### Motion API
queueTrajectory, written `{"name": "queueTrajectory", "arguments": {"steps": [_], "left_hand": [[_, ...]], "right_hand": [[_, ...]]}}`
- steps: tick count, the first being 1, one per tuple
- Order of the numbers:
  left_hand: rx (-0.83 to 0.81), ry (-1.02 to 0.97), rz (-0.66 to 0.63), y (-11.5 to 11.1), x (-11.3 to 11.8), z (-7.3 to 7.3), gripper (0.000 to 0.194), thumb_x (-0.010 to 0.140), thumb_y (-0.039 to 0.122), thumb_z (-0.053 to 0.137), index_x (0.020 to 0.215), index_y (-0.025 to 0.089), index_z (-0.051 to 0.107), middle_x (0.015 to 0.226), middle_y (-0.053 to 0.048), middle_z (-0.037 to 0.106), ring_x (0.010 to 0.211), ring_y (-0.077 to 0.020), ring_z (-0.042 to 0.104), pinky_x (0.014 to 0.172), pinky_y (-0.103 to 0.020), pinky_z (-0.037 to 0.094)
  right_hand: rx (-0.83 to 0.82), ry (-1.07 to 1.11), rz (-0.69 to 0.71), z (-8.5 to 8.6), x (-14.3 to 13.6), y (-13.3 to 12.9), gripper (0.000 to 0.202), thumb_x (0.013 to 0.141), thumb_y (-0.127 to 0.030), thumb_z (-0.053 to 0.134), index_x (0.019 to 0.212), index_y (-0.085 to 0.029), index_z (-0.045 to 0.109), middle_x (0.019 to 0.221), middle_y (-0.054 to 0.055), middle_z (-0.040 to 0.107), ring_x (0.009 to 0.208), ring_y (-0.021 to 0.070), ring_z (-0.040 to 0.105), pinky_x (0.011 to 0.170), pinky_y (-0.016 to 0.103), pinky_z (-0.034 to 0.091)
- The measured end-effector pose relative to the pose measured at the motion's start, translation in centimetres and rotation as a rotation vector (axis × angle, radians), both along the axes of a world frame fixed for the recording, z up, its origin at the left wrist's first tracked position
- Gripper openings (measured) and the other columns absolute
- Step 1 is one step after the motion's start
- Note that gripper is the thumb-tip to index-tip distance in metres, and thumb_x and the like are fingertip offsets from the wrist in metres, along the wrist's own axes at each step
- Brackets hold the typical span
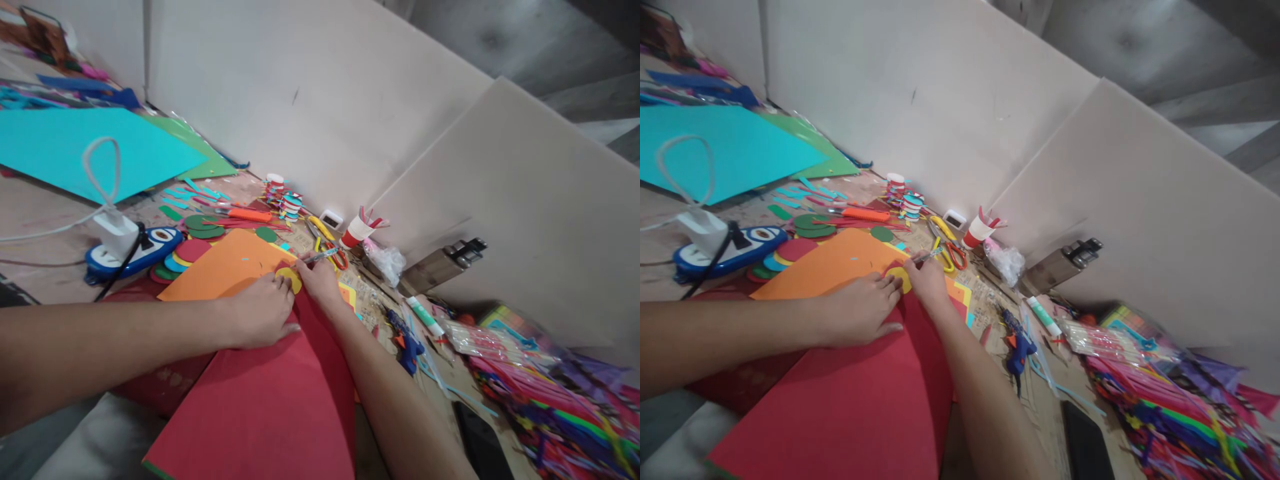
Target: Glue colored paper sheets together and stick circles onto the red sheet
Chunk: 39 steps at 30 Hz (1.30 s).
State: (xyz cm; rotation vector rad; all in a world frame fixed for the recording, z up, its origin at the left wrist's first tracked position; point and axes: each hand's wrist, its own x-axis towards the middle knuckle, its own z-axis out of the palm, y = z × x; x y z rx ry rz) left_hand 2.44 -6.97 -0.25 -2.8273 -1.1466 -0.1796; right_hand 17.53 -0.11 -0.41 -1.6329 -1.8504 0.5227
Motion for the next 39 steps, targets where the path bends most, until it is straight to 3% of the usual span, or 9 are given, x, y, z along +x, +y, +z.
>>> {"name": "queueTrajectory", "arguments": {"steps": [12, 26, 33, 39], "left_hand": [[-0.019, 0.016, -0.021, -0.1, -0.1, 0.8, 0.066, 0.092, 0.058, 0.038, 0.115, 0.002, 0.065, 0.116, -0.026, 0.064, 0.110, -0.0354, 0.057, 0.091, -0.044, 0.041], [0.029, 0.013, -0.037, 0.0, -0.2, 0.4, 0.065, 0.092, 0.059, 0.036, 0.113, 0.006, 0.067, 0.112, -0.021, 0.067, 0.103, -0.0319, 0.058, 0.088, -0.042, 0.040], [-0.050, 0.014, -0.002, -0.2, -0.1, 0.4, 0.078, 0.092, 0.062, 0.029, 0.125, -0.003, 0.059, 0.130, -0.030, 0.056, 0.120, -0.0401, 0.052, 0.098, -0.049, 0.036], [-0.076, 0.005, 0.002, -0.3, -0.1, 0.7, 0.079, 0.090, 0.064, 0.035, 0.125, -0.002, 0.060, 0.131, -0.030, 0.055, 0.125, -0.0408, 0.048, 0.102, -0.050, 0.033]], "right_hand": [[-0.012, 0.018, -0.026, 0.7, 0.8, -1.1, 0.011, 0.079, -0.024, 0.053, 0.072, -0.019, 0.059, 0.066, -0.001, 0.062, 0.063, 0.0134, 0.058, 0.067, 0.025, 0.043], [-0.022, -0.031, -0.064, 0.9, 2.0, -2.3, 0.012, 0.079, -0.023, 0.054, 0.070, -0.019, 0.060, 0.064, -0.001, 0.063, 0.062, 0.0144, 0.058, 0.064, 0.025, 0.042], [0.037, 0.023, 0.004, 1.1, 0.4, -1.8, 0.012, 0.082, -0.027, 0.054, 0.077, -0.019, 0.061, 0.071, 0.000, 0.065, 0.066, 0.0142, 0.059, 0.065, 0.025, 0.043], [0.045, -0.041, 0.044, 0.7, -1.2, -0.9, 0.011, 0.083, -0.025, 0.054, 0.077, -0.019, 0.061, 0.070, 0.001, 0.065, 0.067, 0.0146, 0.060, 0.066, 0.025, 0.043]]}}
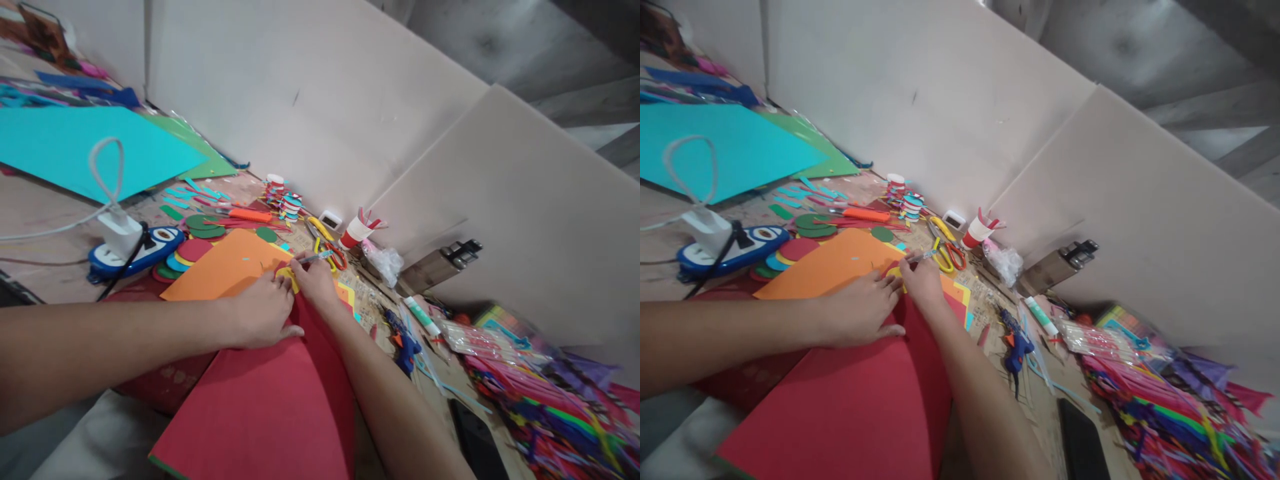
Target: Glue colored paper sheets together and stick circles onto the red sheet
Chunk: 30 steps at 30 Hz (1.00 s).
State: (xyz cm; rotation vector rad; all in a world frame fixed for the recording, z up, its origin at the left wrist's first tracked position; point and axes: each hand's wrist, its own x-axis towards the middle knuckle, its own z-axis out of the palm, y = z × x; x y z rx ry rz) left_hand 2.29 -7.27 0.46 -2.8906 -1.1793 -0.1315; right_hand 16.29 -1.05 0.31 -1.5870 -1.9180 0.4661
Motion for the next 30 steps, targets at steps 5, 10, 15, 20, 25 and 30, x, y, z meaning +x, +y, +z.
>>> {"name": "queueTrajectory", "arguments": {"steps": [5, 10, 15, 20, 25, 30], "left_hand": [[0.024, -0.059, 0.007, 0.1, 0.1, -0.3, 0.079, 0.088, 0.065, 0.041, 0.123, -0.004, 0.061, 0.130, -0.032, 0.055, 0.124, -0.0424, 0.048, 0.102, -0.051, 0.033], [0.039, -0.067, 0.012, 0.2, 0.1, -0.6, 0.079, 0.087, 0.065, 0.043, 0.125, -0.002, 0.060, 0.132, -0.031, 0.054, 0.126, -0.0416, 0.048, 0.101, -0.051, 0.034], [0.071, -0.112, 0.000, 0.3, 0.0, -0.9, 0.081, 0.086, 0.066, 0.043, 0.130, 0.000, 0.056, 0.132, -0.029, 0.055, 0.126, -0.0393, 0.049, 0.101, -0.049, 0.035], [0.071, -0.071, 0.022, 0.3, 0.2, -0.9, 0.084, 0.085, 0.067, 0.043, 0.131, -0.002, 0.056, 0.133, -0.030, 0.054, 0.125, -0.0390, 0.050, 0.100, -0.047, 0.037], [0.072, -0.039, 0.010, 0.2, 0.2, -0.8, 0.082, 0.086, 0.067, 0.041, 0.127, -0.001, 0.060, 0.124, -0.029, 0.061, 0.123, -0.0404, 0.051, 0.101, -0.049, 0.037], [0.049, -0.020, 0.016, 0.3, 0.2, -0.6, 0.081, 0.086, 0.067, 0.041, 0.128, 0.000, 0.060, 0.123, -0.028, 0.062, 0.124, -0.0402, 0.050, 0.103, -0.050, 0.035]], "right_hand": [[-0.015, -0.040, 0.011, 0.0, -0.5, 0.1, 0.011, 0.082, -0.022, 0.054, 0.073, -0.019, 0.060, 0.066, -0.001, 0.062, 0.063, 0.0133, 0.058, 0.064, 0.024, 0.042], [-0.007, -0.075, 0.034, 0.3, -0.8, 0.1, 0.011, 0.082, -0.022, 0.055, 0.072, -0.019, 0.059, 0.064, -0.002, 0.061, 0.061, 0.0124, 0.057, 0.062, 0.023, 0.041], [-0.062, -0.063, 0.067, 0.7, -1.3, -0.1, 0.012, 0.081, -0.019, 0.054, 0.070, -0.019, 0.059, 0.062, -0.002, 0.062, 0.059, 0.0116, 0.057, 0.060, 0.022, 0.041], [-0.073, -0.082, 0.068, 0.9, -1.6, -0.4, 0.010, 0.081, -0.018, 0.056, 0.073, -0.019, 0.061, 0.064, -0.001, 0.064, 0.062, 0.0122, 0.059, 0.062, 0.023, 0.043], [-0.069, -0.107, 0.115, 1.2, -1.7, -0.8, 0.013, 0.082, -0.018, 0.054, 0.070, -0.019, 0.060, 0.063, -0.001, 0.063, 0.061, 0.0128, 0.058, 0.063, 0.024, 0.042], [-0.101, -0.077, 0.147, 1.3, -1.6, -0.9, 0.012, 0.080, -0.016, 0.054, 0.069, -0.019, 0.061, 0.064, -0.001, 0.063, 0.061, 0.0127, 0.057, 0.063, 0.025, 0.042]]}}
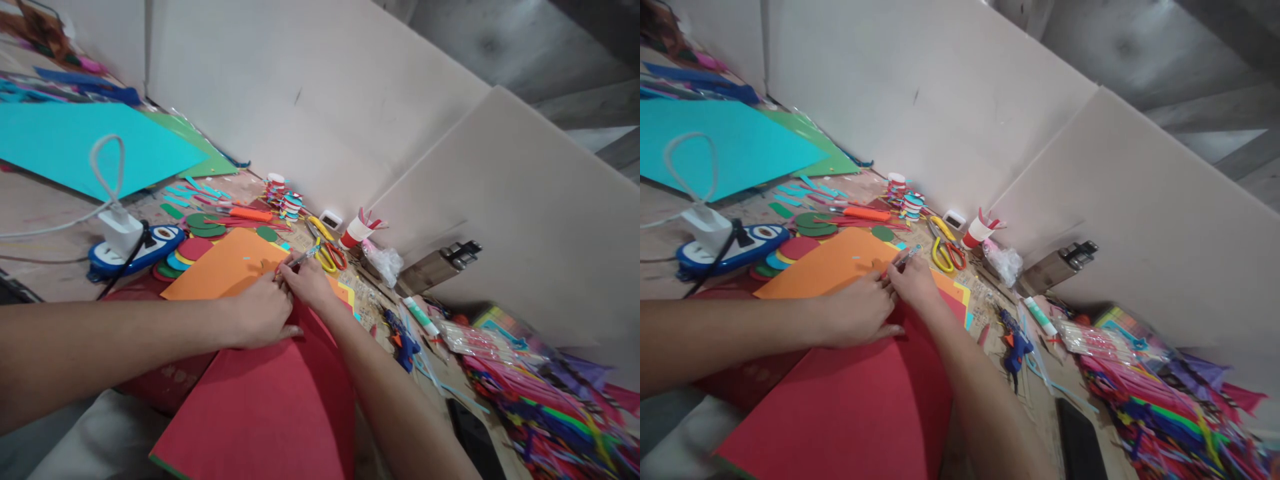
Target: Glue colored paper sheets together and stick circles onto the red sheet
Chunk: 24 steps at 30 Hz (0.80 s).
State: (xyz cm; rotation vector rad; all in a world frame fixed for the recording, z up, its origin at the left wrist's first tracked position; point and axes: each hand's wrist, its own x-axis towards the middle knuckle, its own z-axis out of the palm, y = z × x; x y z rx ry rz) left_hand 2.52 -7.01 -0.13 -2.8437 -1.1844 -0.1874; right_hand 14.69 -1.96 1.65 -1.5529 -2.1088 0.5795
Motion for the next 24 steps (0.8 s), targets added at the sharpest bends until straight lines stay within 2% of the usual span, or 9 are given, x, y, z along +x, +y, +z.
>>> {"name": "queueTrajectory", "arguments": {"steps": [4, 9, 13, 16, 18, 19, 21, 24], "left_hand": [[0.001, 0.004, -0.002, 0.0, -0.1, 0.0, 0.082, 0.087, 0.067, 0.039, 0.130, 0.000, 0.057, 0.129, -0.028, 0.058, 0.125, -0.0396, 0.049, 0.103, -0.049, 0.034], [0.018, 0.000, -0.036, -0.1, -0.2, 0.1, 0.074, 0.090, 0.065, 0.035, 0.113, 0.002, 0.068, 0.120, -0.027, 0.063, 0.113, -0.0379, 0.056, 0.097, -0.049, 0.039], [-0.034, -0.011, -0.029, 0.3, -0.5, 1.1, 0.054, 0.094, 0.050, 0.040, 0.110, 0.006, 0.067, 0.111, -0.022, 0.067, 0.102, -0.0343, 0.062, 0.088, -0.046, 0.044], [-0.118, -0.043, 0.031, 1.8, -0.9, 2.1, 0.032, 0.092, 0.028, 0.044, 0.110, 0.013, 0.066, 0.100, -0.016, 0.071, 0.088, -0.0294, 0.067, 0.076, -0.039, 0.047], [-0.208, -0.052, 0.093, 3.4, -1.3, 2.5, 0.030, 0.085, 0.016, 0.047, 0.108, 0.015, 0.066, 0.093, -0.013, 0.072, 0.082, -0.0264, 0.068, 0.066, -0.032, 0.045], [-0.233, -0.054, 0.067, 4.2, -1.5, 2.5, 0.028, 0.084, 0.015, 0.048, 0.104, 0.016, 0.068, 0.092, -0.012, 0.073, 0.082, -0.0252, 0.068, 0.064, -0.030, 0.044], [-0.226, -0.097, 0.036, 5.8, -1.8, 2.4, 0.025, 0.087, 0.023, 0.047, 0.098, 0.017, 0.069, 0.094, -0.010, 0.073, 0.082, -0.0236, 0.067, 0.062, -0.028, 0.043], [-0.216, -0.154, 0.009, 7.5, -2.2, 2.0, 0.029, 0.086, 0.023, 0.047, 0.104, 0.022, 0.070, 0.102, -0.006, 0.073, 0.090, -0.0206, 0.066, 0.069, -0.026, 0.044]], "right_hand": [[-0.013, 0.093, -0.012, -0.2, 0.5, 0.2, 0.011, 0.078, -0.019, 0.055, 0.069, -0.019, 0.061, 0.062, -0.002, 0.061, 0.060, 0.0123, 0.056, 0.061, 0.025, 0.042], [0.030, 0.437, -0.181, -0.9, 2.1, -0.4, 0.013, 0.081, -0.032, 0.054, 0.077, -0.020, 0.058, 0.066, -0.002, 0.060, 0.063, 0.0139, 0.058, 0.061, 0.025, 0.045], [-0.012, 0.620, -0.266, -2.0, 3.3, -1.8, 0.019, 0.080, -0.038, 0.055, 0.086, -0.020, 0.057, 0.071, 0.000, 0.064, 0.069, 0.0162, 0.063, 0.066, 0.028, 0.049], [-0.046, 0.644, -0.280, -2.9, 3.7, -2.4, 0.018, 0.078, -0.038, 0.055, 0.085, -0.021, 0.056, 0.074, 0.002, 0.066, 0.072, 0.0172, 0.064, 0.070, 0.030, 0.051], [-0.052, 0.628, -0.282, -3.4, 3.8, -2.4, 0.018, 0.078, -0.037, 0.055, 0.084, -0.021, 0.057, 0.075, 0.002, 0.066, 0.073, 0.0177, 0.065, 0.071, 0.030, 0.051], [-0.048, 0.616, -0.282, -3.6, 3.9, -2.4, 0.018, 0.078, -0.037, 0.055, 0.084, -0.021, 0.057, 0.075, 0.002, 0.066, 0.072, 0.0178, 0.065, 0.071, 0.030, 0.051], [-0.034, 0.598, -0.278, -3.8, 3.9, -2.3, 0.018, 0.078, -0.038, 0.054, 0.083, -0.021, 0.058, 0.074, 0.002, 0.067, 0.071, 0.0176, 0.064, 0.070, 0.030, 0.051], [-0.004, 0.570, -0.263, -3.8, 3.9, -2.3, 0.018, 0.079, -0.037, 0.052, 0.081, -0.021, 0.058, 0.073, 0.002, 0.066, 0.071, 0.0171, 0.064, 0.070, 0.028, 0.050]]}}
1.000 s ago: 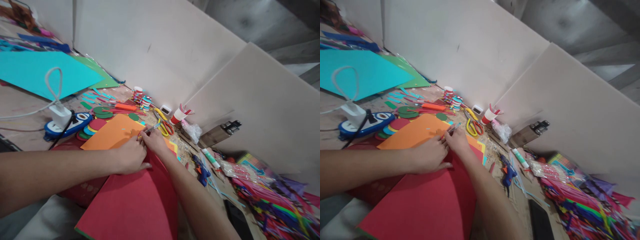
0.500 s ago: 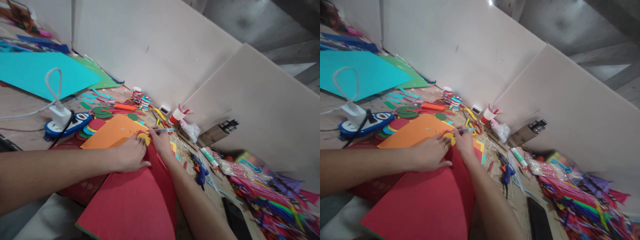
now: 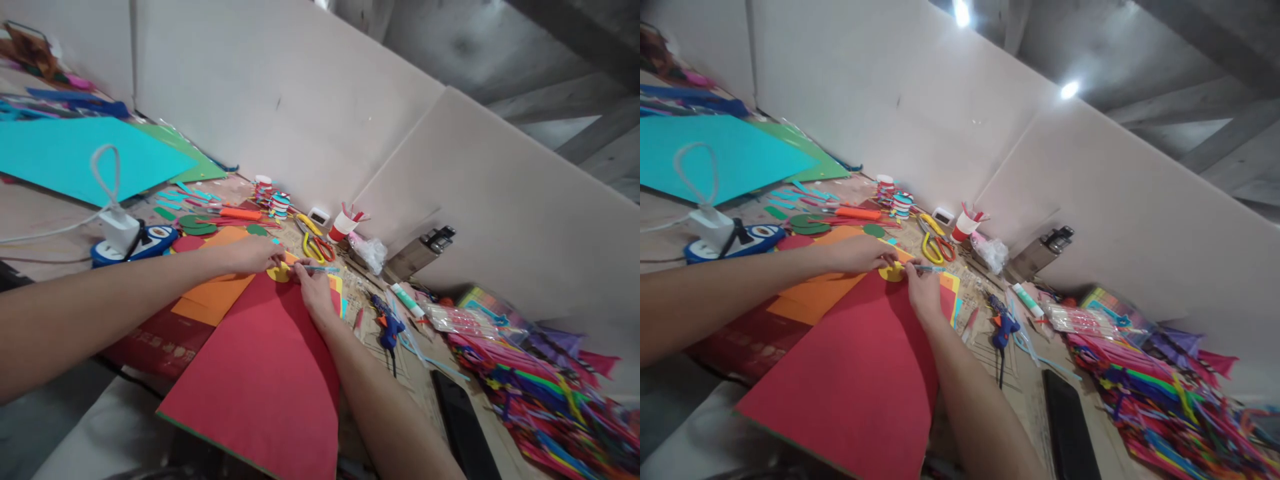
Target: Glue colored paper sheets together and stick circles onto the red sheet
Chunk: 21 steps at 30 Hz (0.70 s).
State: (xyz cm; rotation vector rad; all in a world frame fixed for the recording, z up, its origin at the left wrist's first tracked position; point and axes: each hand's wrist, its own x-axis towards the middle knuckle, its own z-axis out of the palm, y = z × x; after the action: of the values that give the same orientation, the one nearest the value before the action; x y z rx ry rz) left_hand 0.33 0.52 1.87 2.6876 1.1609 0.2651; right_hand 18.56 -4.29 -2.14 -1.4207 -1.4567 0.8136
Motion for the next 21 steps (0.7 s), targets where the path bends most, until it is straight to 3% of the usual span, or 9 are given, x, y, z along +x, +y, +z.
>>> {"name": "queueTrajectory", "arguments": {"steps": [5, 9, 14, 18, 21], "left_hand": [[-0.098, -0.027, -0.076, 1.9, -0.1, -0.1, 0.028, 0.083, 0.025, 0.052, 0.101, 0.023, 0.074, 0.092, -0.003, 0.075, 0.084, -0.0190, 0.066, 0.070, -0.023, 0.043], [-0.394, -0.134, -0.101, 2.7, 0.0, 0.2, 0.036, 0.091, 0.035, 0.044, 0.091, 0.015, 0.074, 0.089, -0.008, 0.076, 0.076, -0.0159, 0.067, 0.067, -0.021, 0.046], [-0.675, -0.264, -0.024, 1.8, 0.2, 1.1, 0.055, 0.099, 0.041, 0.024, 0.105, 0.010, 0.070, 0.106, -0.016, 0.073, 0.081, -0.0150, 0.068, 0.071, -0.021, 0.048], [-0.661, -0.228, -0.010, 1.7, 0.1, 1.7, 0.058, 0.100, 0.037, 0.019, 0.109, 0.008, 0.068, 0.106, -0.016, 0.072, 0.082, -0.0156, 0.067, 0.073, -0.022, 0.049], [-0.449, -0.153, -0.049, 2.4, -0.1, 1.6, 0.055, 0.099, 0.035, 0.022, 0.102, 0.009, 0.070, 0.099, -0.014, 0.074, 0.079, -0.0159, 0.065, 0.075, -0.023, 0.048]], "right_hand": [[0.020, -0.097, 0.006, 0.2, -0.1, -0.2, 0.016, 0.080, -0.034, 0.051, 0.080, -0.021, 0.058, 0.073, 0.001, 0.066, 0.070, 0.0160, 0.063, 0.068, 0.026, 0.048], [0.034, -0.138, 0.016, 0.2, -0.1, -0.4, 0.016, 0.082, -0.035, 0.051, 0.083, -0.020, 0.059, 0.074, 0.002, 0.066, 0.071, 0.0162, 0.063, 0.068, 0.026, 0.047], [0.172, -0.267, 0.067, 1.3, -0.7, -1.2, 0.018, 0.086, -0.036, 0.051, 0.087, -0.021, 0.061, 0.084, 0.002, 0.068, 0.075, 0.0153, 0.061, 0.071, 0.025, 0.045], [0.198, -0.340, 0.176, 2.0, -1.7, -1.3, 0.018, 0.088, -0.034, 0.051, 0.088, -0.021, 0.062, 0.083, 0.002, 0.068, 0.076, 0.0155, 0.061, 0.072, 0.026, 0.045], [0.176, -0.382, 0.205, 1.8, -2.3, -1.1, 0.017, 0.088, -0.033, 0.051, 0.088, -0.020, 0.063, 0.083, 0.002, 0.068, 0.075, 0.0160, 0.060, 0.072, 0.027, 0.045]]}}
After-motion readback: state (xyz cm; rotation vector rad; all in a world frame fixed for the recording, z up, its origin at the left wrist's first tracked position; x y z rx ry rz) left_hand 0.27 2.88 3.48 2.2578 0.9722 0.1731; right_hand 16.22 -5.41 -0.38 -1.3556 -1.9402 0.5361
